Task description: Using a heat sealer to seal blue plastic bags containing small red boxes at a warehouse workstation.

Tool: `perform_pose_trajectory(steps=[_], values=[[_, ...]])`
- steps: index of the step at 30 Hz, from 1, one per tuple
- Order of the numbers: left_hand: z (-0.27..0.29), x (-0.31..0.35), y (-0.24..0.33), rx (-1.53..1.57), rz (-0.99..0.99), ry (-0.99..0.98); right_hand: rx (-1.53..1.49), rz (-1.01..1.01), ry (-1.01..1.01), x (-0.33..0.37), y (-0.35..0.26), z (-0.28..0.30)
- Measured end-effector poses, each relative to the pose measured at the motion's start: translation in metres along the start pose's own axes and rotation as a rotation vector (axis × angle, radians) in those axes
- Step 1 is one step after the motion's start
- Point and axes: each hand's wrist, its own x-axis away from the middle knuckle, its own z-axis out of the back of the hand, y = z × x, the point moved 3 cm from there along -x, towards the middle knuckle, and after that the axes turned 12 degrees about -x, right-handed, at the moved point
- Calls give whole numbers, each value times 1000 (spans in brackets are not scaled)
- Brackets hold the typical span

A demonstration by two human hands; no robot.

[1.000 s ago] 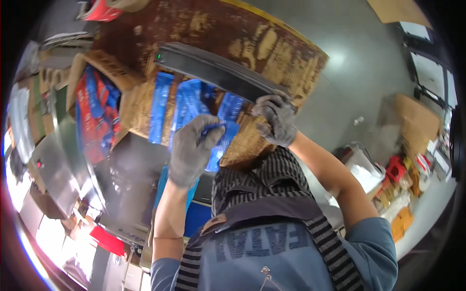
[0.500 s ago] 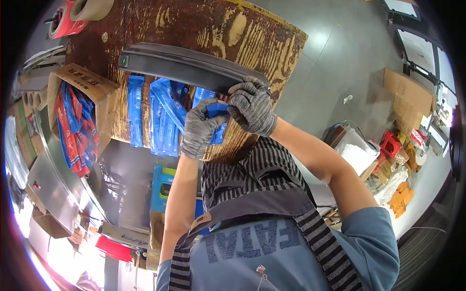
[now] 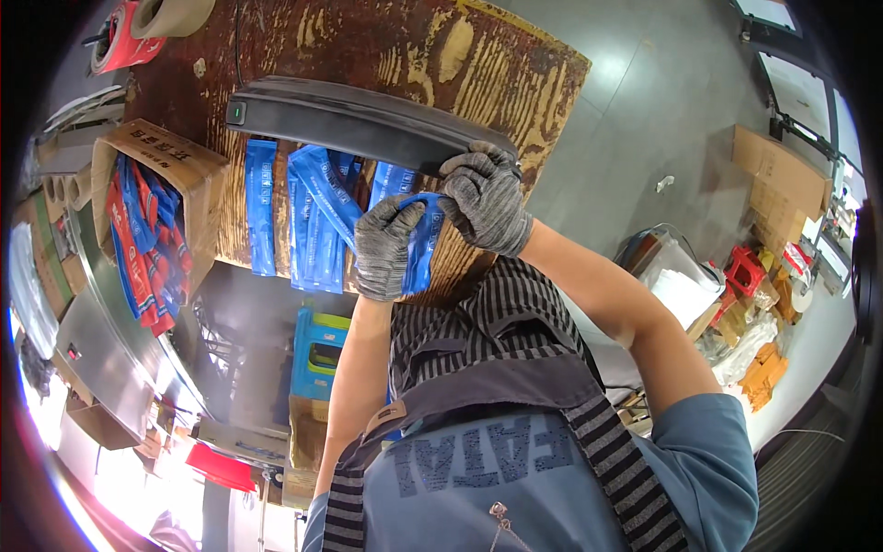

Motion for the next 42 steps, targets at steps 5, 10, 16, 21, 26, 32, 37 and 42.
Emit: perform_pose_trajectory(steps=[5,10,16,21,26,32,37,42], values=[[2,3,-6,81,46,-56,20,6,-18,2,1,0],[-4,9,-21,164,98,-314,20,14,3,2,0,0],[-1,15,-37,236,160,-288,43,10,-3,3,2,-4],[-3,23,-18,195,77,-251,40,13,21,3,2,-5],[12,21,-38,-287,-99,-41,-10,12,32,0,0,0],[18,-15,-62,-321,-271,183,-74,-61,0,-7,-10,5],[46,-23,-77,-186,-27,-32,-116,-73,1,-10,-16,7],[129,2,-37,-315,123,30,-117,-79,-10,-8,-13,13]])
